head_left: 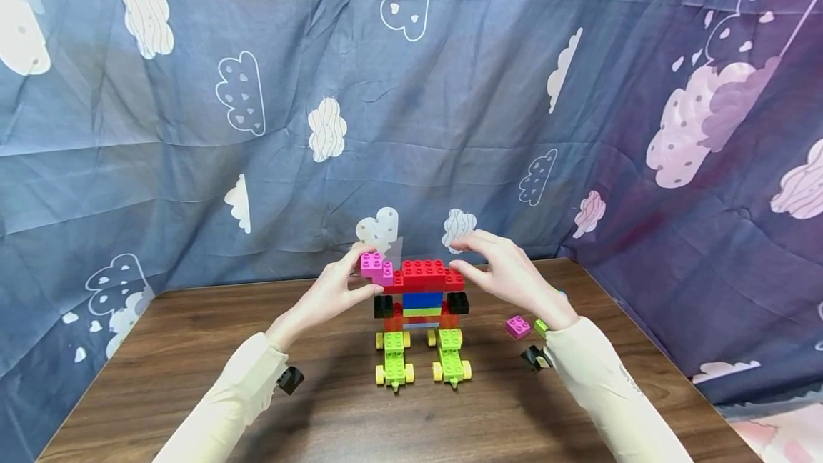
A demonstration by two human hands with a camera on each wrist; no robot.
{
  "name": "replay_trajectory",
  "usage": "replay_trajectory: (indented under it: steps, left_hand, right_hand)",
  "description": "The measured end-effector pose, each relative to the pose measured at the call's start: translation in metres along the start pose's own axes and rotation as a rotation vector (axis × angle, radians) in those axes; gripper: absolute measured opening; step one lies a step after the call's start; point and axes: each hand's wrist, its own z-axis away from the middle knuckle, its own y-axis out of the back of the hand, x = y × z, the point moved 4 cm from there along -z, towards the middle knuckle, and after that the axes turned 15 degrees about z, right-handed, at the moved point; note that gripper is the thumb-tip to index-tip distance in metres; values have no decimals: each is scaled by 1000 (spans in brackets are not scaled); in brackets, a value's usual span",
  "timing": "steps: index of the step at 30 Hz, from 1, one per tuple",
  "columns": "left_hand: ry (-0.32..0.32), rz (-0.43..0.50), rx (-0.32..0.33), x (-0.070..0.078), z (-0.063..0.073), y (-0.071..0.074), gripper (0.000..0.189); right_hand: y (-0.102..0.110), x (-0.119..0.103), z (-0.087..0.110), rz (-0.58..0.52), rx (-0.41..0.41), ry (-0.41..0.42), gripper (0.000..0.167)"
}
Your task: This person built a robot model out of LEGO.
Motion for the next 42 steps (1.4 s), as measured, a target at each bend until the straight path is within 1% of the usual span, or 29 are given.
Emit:
replay_trajectory:
  steps: [2,5,11,15,22,30,34,38,42]
  left_hand:
    - [4,16,-8,-1,0,-1,65]
    - [8,28,-15,-1,-1,0,65]
    - [4,8,-10,-1,-2,2,64]
    - [3,-3,-6,-1,-2,3,64]
    - [-2,2,-1,-1,-1,4,64]
    - [3,18,-14,-2,1,2,66]
    - [4,30,-19,-2,1,1,66]
    - [-3,30,-17,-2,2,1,66]
    - [3,33,-16,-2,2,1,65]
  right_hand:
    - [2,5,4,12,13,-6,32]
    - [5,14,11,19,10,-29,31]
    - [7,34,27,39,-10,-95,28]
    - [3,47,38,50,-25,-129,26]
    - [-12,60,57,71,-39,-136,23]
    - [-40,64,85,63,-127,-141,24]
    - [-53,68,98,53,-184,-138,25]
    - [-62,73,109,50,-239,-147,25]
    - [-70,77,116,46,-296,-145,26]
